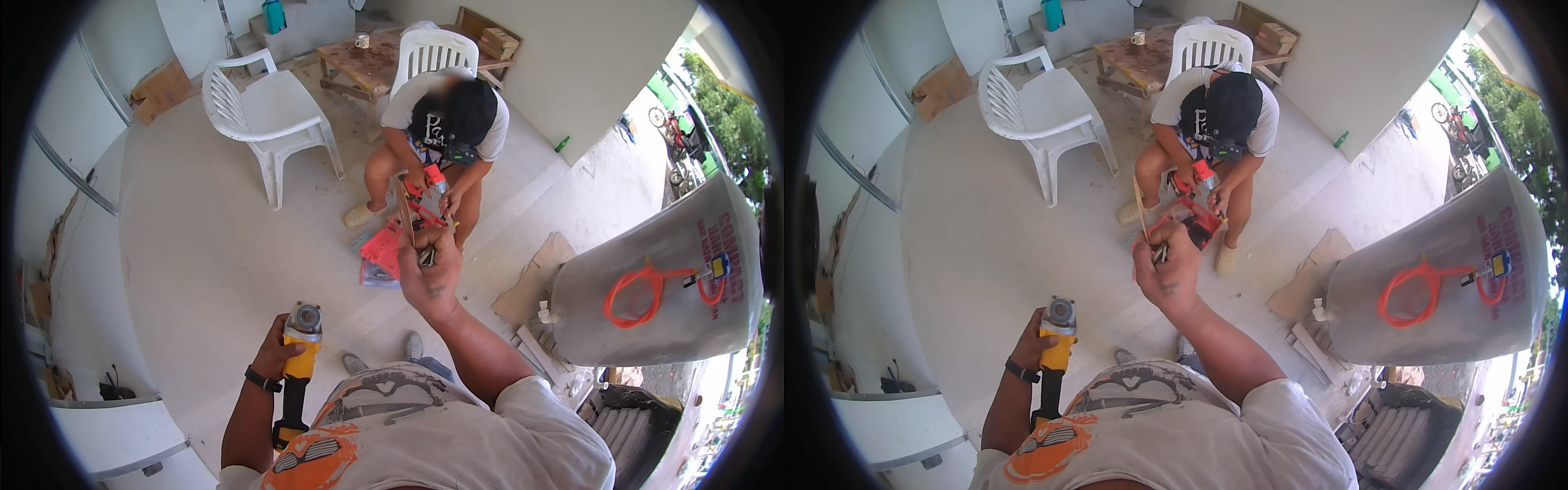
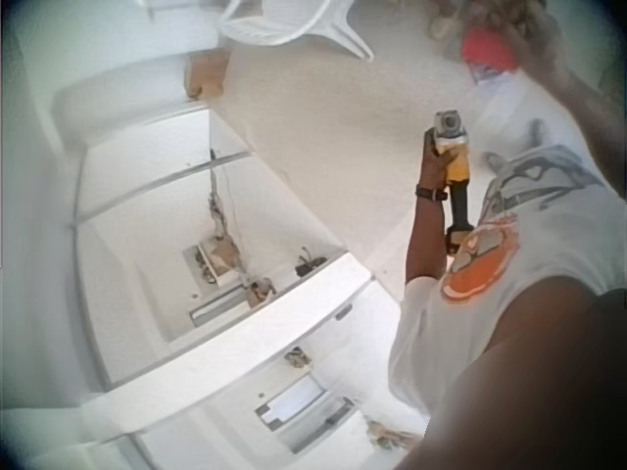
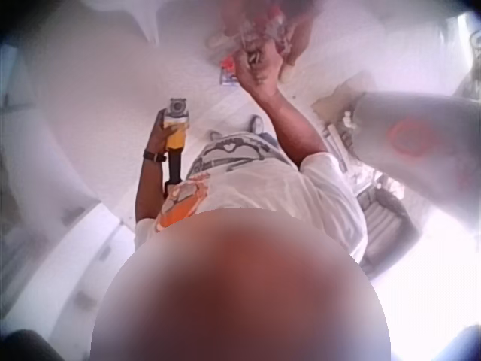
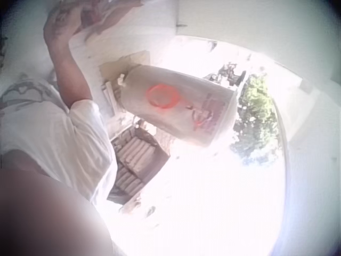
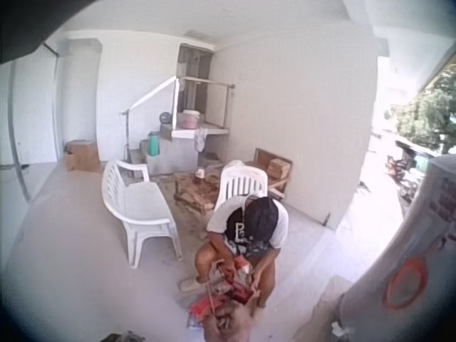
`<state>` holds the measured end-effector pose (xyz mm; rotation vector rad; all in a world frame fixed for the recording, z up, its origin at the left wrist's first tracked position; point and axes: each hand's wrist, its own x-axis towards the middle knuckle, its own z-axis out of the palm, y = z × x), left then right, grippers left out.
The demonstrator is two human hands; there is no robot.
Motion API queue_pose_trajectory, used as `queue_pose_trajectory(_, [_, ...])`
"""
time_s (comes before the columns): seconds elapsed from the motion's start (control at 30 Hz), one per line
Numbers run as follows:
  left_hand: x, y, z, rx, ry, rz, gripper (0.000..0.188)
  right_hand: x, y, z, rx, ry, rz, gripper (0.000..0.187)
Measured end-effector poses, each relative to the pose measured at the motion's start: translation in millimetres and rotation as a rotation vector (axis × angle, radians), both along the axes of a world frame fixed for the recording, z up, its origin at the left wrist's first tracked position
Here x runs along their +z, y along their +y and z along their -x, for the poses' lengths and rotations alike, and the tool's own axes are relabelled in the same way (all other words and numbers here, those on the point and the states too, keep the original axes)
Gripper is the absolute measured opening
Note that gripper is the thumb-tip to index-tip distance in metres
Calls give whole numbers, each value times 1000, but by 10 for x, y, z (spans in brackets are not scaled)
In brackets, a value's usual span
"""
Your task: The person opens a toolbox, retrieves an angle grinder and a grinding disc, and installs the disc onto the grinder. They use a wrench to tighten the nut securing the disc, then walk toward another person while holding the assembled tool.
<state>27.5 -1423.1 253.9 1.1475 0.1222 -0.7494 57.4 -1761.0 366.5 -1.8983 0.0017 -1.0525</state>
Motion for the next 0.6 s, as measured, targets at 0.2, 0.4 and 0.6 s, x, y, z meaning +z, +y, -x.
queue_pose_trajectory(0.2, [-45,-58,-35,-17,-44,-27,85,49,-70,24,132,-176,510,33])
queue_pose_trajectory(0.4, [30,-93,-29,-45,-27,-23,78,19,48,80,338,-223,735,29])
queue_pose_trajectory(0.6, [110,-134,-28,-43,-24,-23,80,-12,227,107,459,-207,733,28])
